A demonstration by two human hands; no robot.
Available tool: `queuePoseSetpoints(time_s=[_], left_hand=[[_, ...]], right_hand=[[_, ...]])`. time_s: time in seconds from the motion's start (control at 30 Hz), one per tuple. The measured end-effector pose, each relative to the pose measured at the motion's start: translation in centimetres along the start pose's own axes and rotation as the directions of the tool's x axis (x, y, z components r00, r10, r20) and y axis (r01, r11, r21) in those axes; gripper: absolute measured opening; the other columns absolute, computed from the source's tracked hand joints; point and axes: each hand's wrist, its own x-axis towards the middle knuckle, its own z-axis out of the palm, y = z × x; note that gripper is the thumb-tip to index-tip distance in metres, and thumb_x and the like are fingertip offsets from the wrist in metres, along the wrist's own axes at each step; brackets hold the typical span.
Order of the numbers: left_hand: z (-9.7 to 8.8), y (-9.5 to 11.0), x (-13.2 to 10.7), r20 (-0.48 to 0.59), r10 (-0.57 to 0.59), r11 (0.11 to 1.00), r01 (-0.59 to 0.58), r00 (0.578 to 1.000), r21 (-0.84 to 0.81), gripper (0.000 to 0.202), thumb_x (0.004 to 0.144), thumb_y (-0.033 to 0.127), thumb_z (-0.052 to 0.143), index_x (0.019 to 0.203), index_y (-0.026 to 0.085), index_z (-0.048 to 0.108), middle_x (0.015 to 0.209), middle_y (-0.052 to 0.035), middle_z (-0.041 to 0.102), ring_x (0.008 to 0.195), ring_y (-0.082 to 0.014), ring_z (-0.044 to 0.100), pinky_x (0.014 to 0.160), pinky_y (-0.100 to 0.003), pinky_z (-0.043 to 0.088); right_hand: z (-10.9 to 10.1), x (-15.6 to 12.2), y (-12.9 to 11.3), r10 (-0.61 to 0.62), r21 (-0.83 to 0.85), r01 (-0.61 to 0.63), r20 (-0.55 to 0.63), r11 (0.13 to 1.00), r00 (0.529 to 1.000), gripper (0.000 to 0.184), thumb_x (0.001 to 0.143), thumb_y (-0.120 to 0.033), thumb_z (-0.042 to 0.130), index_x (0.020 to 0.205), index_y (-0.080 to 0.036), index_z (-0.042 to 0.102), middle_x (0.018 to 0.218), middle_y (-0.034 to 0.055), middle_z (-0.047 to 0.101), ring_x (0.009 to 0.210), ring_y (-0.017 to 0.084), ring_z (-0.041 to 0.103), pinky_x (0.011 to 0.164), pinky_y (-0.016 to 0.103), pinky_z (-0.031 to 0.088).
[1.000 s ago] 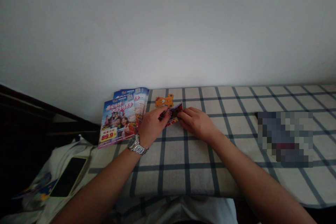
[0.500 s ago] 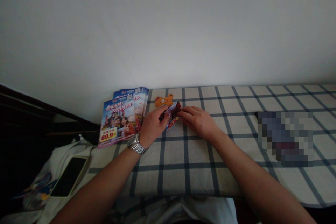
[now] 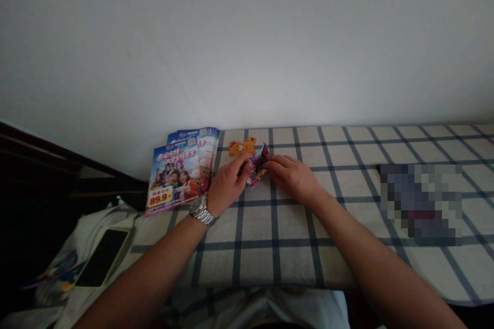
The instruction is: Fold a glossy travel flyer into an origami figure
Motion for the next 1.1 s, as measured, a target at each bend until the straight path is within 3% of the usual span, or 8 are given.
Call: queuePoseSetpoints(time_s=[0.13, 0.4, 0.53, 0.7, 0.8, 1.1], left_hand=[[0.0, -0.1, 0.0, -0.004, -0.017, 1.0, 0.017, 1.0, -0.016, 0.028, 0.109, 0.029, 0.043, 0.131, 0.022, 0.058, 0.103, -0.0045, 0.077, 0.087, -0.0206, 0.074, 0.081, -0.031, 0.055], [-0.1, -0.2, 0.2, -0.052, 0.017, 0.997, -0.021, 0.999, -0.072, 0.021, 0.103, 0.019, 0.051, 0.12, 0.021, 0.063, 0.115, -0.0056, 0.075, 0.101, -0.0207, 0.073, 0.091, -0.033, 0.057], [0.1, -0.4, 0.2, -0.047, 0.015, 0.998, -0.018, 0.999, -0.064, 0.025, 0.101, 0.016, 0.054, 0.124, 0.022, 0.062, 0.114, -0.0043, 0.075, 0.095, -0.019, 0.073, 0.088, -0.032, 0.058], [0.2, -0.6, 0.1, -0.044, 0.011, 0.998, -0.013, 0.999, -0.061, 0.028, 0.1, 0.015, 0.055, 0.126, 0.023, 0.061, 0.111, -0.0033, 0.075, 0.089, -0.0173, 0.073, 0.085, -0.03, 0.058], [0.2, -0.7, 0.1, -0.032, 0.003, 0.999, -0.004, 0.999, -0.045, 0.029, 0.1, 0.016, 0.056, 0.128, 0.023, 0.061, 0.113, -0.0037, 0.075, 0.087, -0.0172, 0.072, 0.084, -0.03, 0.058], [0.1, -0.6, 0.2, -0.008, 0.024, 0.999, -0.025, 1.0, -0.049, 0.037, 0.095, 0.012, 0.058, 0.131, 0.022, 0.06, 0.115, -0.0066, 0.071, 0.097, -0.0209, 0.069, 0.089, -0.034, 0.058]], right_hand=[[-0.2, 0.0, -0.1, 0.02, 0.044, -0.018, -0.031, 0.999, 0.999, 0.026, 0.102, -0.022, 0.055, 0.125, -0.024, 0.066, 0.122, 0.0098, 0.073, 0.107, 0.025, 0.072, 0.093, 0.041, 0.061], [-0.7, 0.1, -0.5, 0.083, 0.105, -0.077, -0.053, 0.992, 0.995, 0.022, 0.104, -0.029, 0.056, 0.121, -0.026, 0.069, 0.122, 0.0086, 0.073, 0.107, 0.025, 0.073, 0.093, 0.04, 0.062], [-0.2, 0.0, -0.1, 0.116, 0.151, -0.104, -0.077, 0.983, 0.99, 0.02, 0.103, -0.027, 0.057, 0.119, -0.027, 0.067, 0.123, 0.0077, 0.072, 0.108, 0.023, 0.073, 0.092, 0.037, 0.062], [0.6, -0.4, 0.3, 0.287, 0.221, -0.26, -0.098, 0.94, 0.953, 0.02, 0.098, -0.029, 0.063, 0.117, -0.025, 0.061, 0.101, 0.0047, 0.077, 0.086, 0.022, 0.076, 0.074, 0.034, 0.063], [0.6, -0.5, 0.3, 0.355, 0.273, -0.317, -0.1, 0.908, 0.93, 0.03, 0.096, -0.032, 0.065, 0.125, -0.024, 0.057, 0.102, 0.0054, 0.077, 0.079, 0.021, 0.077, 0.07, 0.033, 0.063], [0.3, -0.5, 0.1, 0.351, 0.248, -0.333, -0.033, 0.91, 0.936, 0.032, 0.099, -0.026, 0.058, 0.131, -0.026, 0.062, 0.104, 0.0038, 0.08, 0.086, 0.022, 0.078, 0.077, 0.034, 0.063]])
